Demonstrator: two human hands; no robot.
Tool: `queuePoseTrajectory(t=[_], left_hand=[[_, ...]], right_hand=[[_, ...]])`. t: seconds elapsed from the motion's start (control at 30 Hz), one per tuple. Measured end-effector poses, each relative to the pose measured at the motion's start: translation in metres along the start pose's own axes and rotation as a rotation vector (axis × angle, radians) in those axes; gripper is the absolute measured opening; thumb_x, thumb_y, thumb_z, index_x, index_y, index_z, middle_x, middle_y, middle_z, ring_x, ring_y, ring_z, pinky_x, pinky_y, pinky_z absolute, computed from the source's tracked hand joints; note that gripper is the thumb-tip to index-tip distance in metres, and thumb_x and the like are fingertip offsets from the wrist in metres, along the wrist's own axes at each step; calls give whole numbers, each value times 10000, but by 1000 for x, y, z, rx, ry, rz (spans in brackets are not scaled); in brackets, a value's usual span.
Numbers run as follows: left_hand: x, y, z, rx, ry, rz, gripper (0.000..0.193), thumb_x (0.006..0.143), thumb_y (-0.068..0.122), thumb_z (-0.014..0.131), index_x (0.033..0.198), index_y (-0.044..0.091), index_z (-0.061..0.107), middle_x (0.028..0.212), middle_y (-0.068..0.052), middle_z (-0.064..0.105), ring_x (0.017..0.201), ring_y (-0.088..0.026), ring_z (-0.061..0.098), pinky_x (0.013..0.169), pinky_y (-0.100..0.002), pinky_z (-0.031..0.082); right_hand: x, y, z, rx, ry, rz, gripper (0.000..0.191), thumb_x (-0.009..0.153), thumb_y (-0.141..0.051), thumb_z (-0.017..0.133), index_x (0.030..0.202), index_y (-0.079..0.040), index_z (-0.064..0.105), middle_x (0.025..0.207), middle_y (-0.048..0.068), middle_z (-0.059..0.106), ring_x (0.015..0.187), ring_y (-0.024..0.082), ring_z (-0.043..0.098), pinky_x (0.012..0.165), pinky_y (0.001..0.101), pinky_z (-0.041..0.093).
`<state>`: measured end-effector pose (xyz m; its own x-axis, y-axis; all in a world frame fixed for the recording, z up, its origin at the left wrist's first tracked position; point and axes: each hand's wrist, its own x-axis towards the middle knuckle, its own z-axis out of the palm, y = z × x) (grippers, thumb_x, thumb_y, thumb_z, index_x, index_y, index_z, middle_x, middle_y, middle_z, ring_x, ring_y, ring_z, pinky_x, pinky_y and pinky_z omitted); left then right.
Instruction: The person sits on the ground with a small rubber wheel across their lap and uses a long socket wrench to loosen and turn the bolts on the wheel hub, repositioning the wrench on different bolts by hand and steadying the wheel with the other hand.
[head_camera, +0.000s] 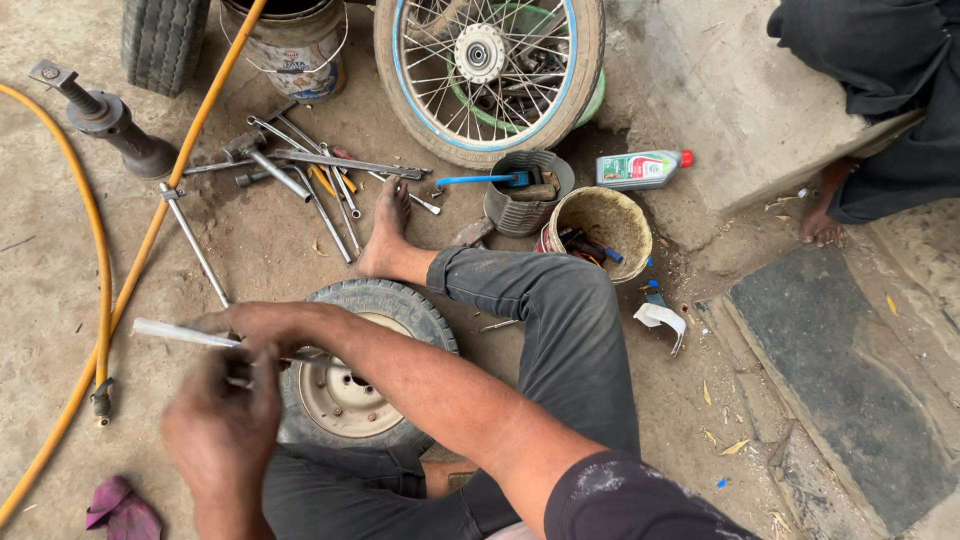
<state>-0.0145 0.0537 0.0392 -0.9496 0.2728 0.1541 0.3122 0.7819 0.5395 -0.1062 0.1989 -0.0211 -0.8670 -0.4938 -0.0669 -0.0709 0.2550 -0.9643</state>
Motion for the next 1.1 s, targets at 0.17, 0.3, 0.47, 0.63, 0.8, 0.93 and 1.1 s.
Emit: queuePoseTrajectory(t=[0.17, 0.3, 0.47, 0.63, 0.8, 0.93, 1.1], left_hand=[[79, -37, 4, 234, 229, 322, 302, 1076, 469, 620, 1070, 183, 716, 961, -54, 714, 878, -270, 689, 804, -368, 529], [104, -73, 25, 419, 6, 144, 371, 1022, 560, 643, 1058, 218, 782, 846, -29, 747, 749, -254, 726, 689, -385, 524], [99, -80, 23, 385, -2, 51, 428, 1056, 603, 590, 1008, 223, 780, 769, -11, 741, 751, -260, 723, 689, -410, 520], [35, -37, 13, 465, -33, -117, 457, 1061, 615, 526, 1092, 223, 758, 793, -110, 722, 717, -326, 716, 614, -449, 534], [-61, -6, 39, 238, -46, -101, 557, 862, 527, 719, 1183, 86, 606, 1018, -177, 722, 822, -390, 709, 686, -511, 557], [-60, -12, 41, 161, -28, -62, 628, 758, 402, 775, 1230, 39, 575, 1030, -173, 722, 875, -376, 714, 695, -489, 569], [-32, -11, 10, 111, -352, -96, 575, 774, 467, 812, 1137, 54, 644, 918, -158, 744, 863, -347, 729, 754, -468, 575]], right_hand=[[-26, -19, 31, -504, 13, 172, 272, 1000, -159, 590, 1258, -78, 621, 1019, 177, 737, 810, 274, 718, 751, 480, 600], [-106, -24, 59, -645, 442, -67, 451, 909, -128, 568, 1341, -6, 598, 1147, 240, 670, 702, 267, 683, 545, 386, 567], [-126, -12, 51, -867, 552, -116, 342, 1048, -356, 564, 1022, -32, 668, 648, 45, 573, 455, 141, 494, 407, 306, 406], [-63, 30, -40, -893, 1027, -249, 238, 1062, -323, 547, 962, -117, 612, 782, 50, 614, 659, 190, 603, 606, 379, 495], [-10, 39, -38, 211, 1149, -185, 293, 1011, -226, 600, 1222, -24, 625, 884, 81, 705, 720, 194, 694, 640, 355, 563], [-53, 10, 62, 151, 1140, 119, 749, 946, -213, 651, 1573, -45, 277, 924, 176, 652, 758, 198, 662, 653, 319, 552], [-58, 7, 42, -45, 515, 46, 1021, 771, -27, 631, 1625, -116, 78, 1226, 97, 679, 924, 197, 701, 803, 396, 628]])
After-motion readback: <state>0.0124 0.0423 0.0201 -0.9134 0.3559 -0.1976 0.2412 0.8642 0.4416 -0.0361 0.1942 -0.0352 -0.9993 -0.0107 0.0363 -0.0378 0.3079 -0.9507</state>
